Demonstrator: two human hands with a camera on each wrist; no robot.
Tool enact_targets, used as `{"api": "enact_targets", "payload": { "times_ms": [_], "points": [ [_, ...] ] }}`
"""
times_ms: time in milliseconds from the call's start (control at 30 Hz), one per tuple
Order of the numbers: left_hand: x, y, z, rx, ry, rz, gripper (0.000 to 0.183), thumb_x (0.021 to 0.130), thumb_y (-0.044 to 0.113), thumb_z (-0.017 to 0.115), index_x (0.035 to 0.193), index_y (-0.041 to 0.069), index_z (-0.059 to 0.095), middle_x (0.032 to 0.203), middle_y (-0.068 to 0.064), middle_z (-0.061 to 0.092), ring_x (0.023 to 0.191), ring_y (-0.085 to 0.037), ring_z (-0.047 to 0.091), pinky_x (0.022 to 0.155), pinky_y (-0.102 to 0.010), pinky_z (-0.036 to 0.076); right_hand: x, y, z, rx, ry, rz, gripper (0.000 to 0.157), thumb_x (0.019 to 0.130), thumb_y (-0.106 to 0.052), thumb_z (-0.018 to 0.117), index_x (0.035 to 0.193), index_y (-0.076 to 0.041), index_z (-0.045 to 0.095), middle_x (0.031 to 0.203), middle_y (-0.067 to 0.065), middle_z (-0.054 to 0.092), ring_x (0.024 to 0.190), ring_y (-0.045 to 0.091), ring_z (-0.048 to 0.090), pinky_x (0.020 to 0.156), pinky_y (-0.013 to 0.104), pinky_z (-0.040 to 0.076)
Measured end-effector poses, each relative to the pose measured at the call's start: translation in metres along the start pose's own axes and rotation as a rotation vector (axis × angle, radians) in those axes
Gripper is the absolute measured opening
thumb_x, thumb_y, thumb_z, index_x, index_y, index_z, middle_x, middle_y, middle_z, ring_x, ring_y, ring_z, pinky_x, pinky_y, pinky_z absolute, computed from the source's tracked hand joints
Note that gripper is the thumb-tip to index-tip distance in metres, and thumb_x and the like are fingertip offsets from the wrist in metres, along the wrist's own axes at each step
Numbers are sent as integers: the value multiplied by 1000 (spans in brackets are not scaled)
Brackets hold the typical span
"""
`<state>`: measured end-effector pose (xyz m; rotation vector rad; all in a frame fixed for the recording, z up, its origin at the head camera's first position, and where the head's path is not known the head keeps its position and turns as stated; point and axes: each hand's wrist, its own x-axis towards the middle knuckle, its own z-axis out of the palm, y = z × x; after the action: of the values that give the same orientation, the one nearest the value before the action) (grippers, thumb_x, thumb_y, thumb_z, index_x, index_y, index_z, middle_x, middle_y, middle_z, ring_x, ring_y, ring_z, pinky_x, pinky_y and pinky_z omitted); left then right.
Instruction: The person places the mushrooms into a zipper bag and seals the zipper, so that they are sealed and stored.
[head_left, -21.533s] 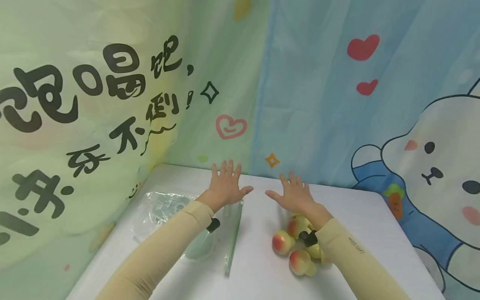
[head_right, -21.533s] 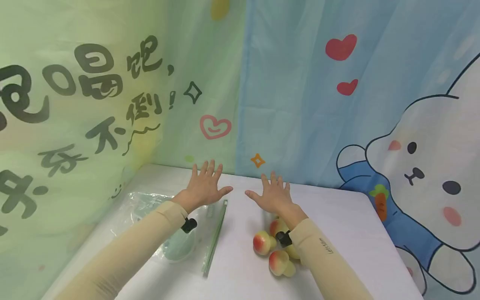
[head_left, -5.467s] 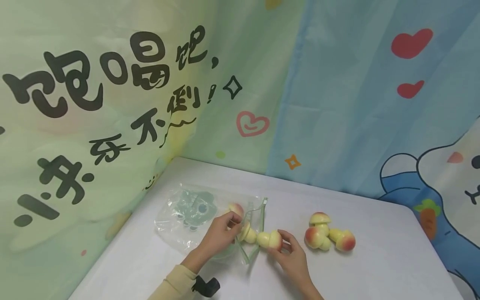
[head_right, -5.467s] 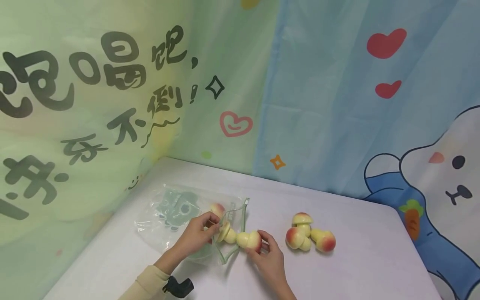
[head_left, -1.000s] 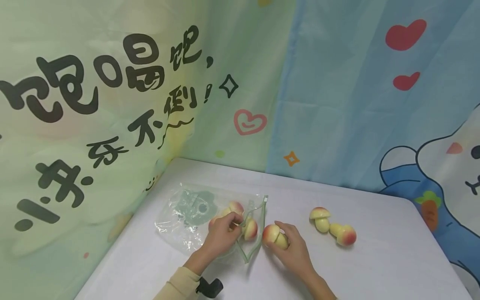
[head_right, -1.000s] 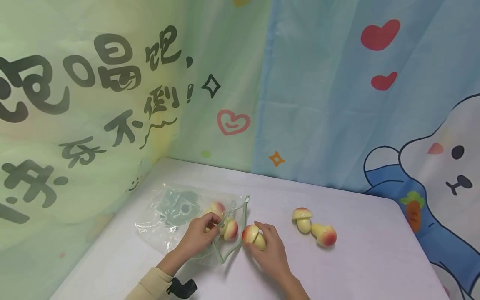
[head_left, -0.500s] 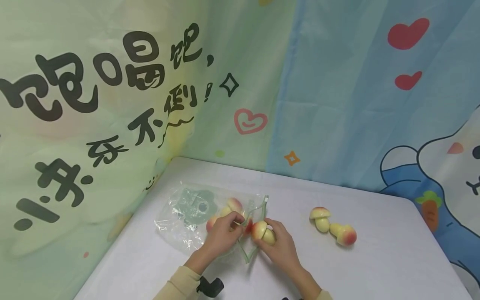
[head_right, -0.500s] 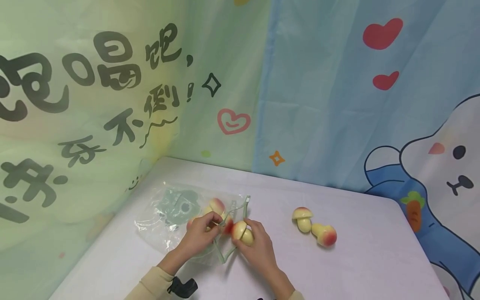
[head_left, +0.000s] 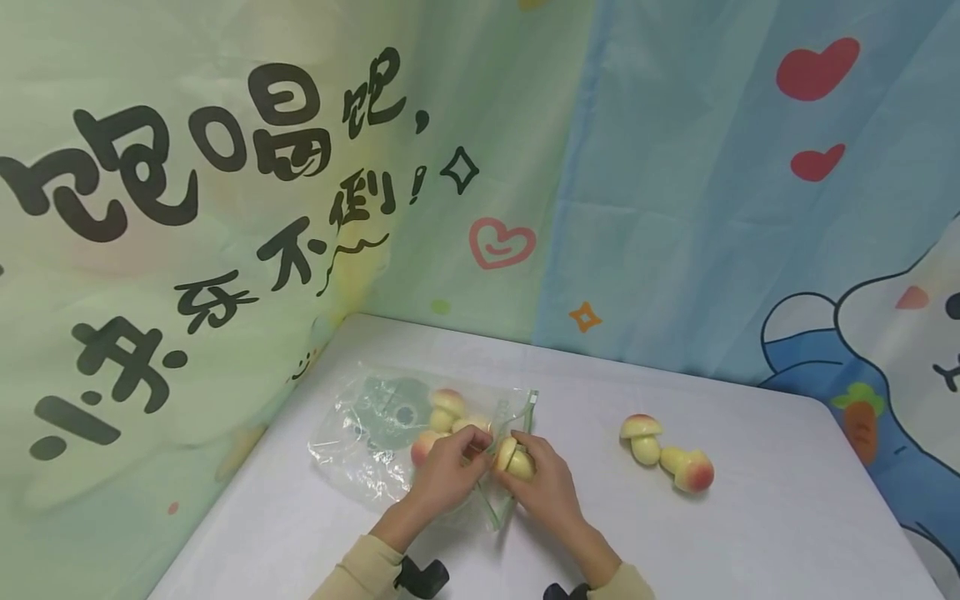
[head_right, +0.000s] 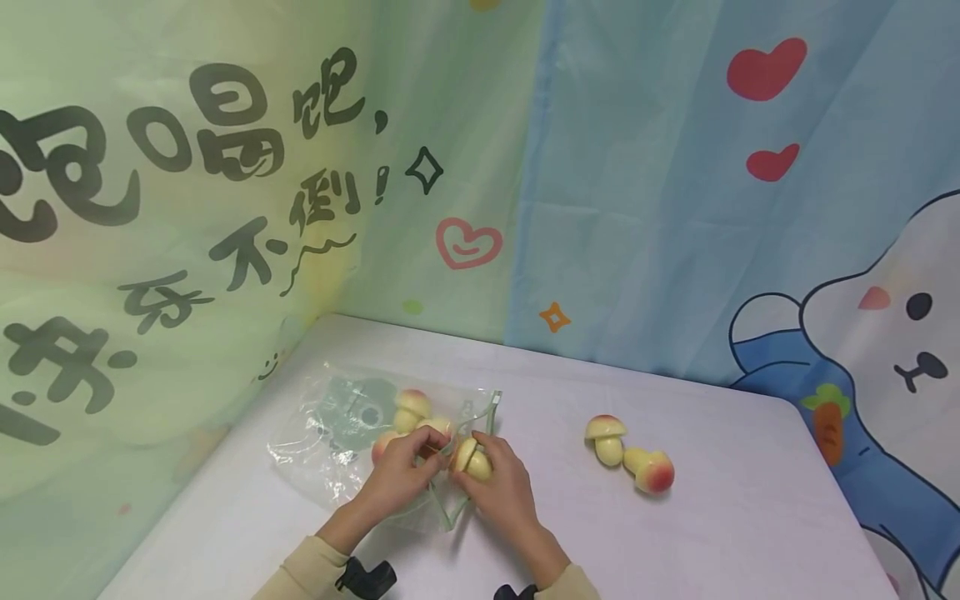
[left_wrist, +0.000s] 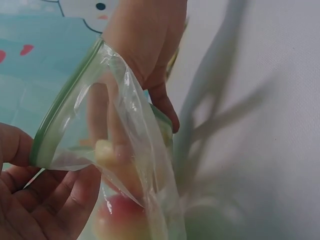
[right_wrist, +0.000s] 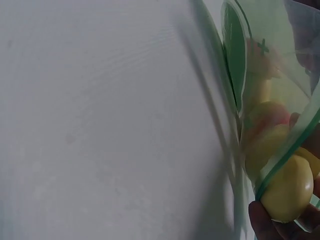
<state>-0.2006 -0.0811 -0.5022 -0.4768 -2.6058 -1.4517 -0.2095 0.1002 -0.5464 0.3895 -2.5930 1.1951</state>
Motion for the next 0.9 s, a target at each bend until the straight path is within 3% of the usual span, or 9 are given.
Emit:
{"api": "enact_targets", "payload": {
  "times_ms": [167, 367, 567, 900],
  "points": [
    [-1, 0, 0, -4, -5, 12, 12, 88, 10, 63, 99, 10, 65, 96, -1, 69, 83, -13, 63, 75, -28, 52, 2, -3, 4, -70, -20, 12, 60, 75, -28, 83, 129, -12, 61, 121, 5, 64, 92, 16, 61, 74, 33, 49],
    [-1, 0, 0, 8, -2, 17, 13, 87, 9, 61, 100, 10, 65, 95, -1, 69, 83, -12, 63, 75, -29, 52, 4, -5, 8, -134, -23, -31, 60, 75, -31, 84, 127, -10, 61, 122, 6, 64, 104, 23, 63, 83, 42, 52],
    [-2, 0, 1, 11, 1, 10, 14, 86, 8, 60, 98, 12, 65, 98, 0, 69, 85, -12, 64, 76, -28, 52, 6, -6, 12, -46, -37, -42, 55, 77, -26, 82, 123, -5, 61, 120, 12, 64, 106, 29, 63, 84, 45, 52],
    [-2, 0, 2, 9, 14, 13, 14, 86, 5, 59, 98, 9, 64, 100, -2, 68, 86, -15, 65, 73, -28, 52, 7, -4, 18, 26, -54, -23, 55, 75, -17, 80, 123, -3, 60, 111, 13, 66, 90, 22, 62, 73, 32, 49]
  ]
}}
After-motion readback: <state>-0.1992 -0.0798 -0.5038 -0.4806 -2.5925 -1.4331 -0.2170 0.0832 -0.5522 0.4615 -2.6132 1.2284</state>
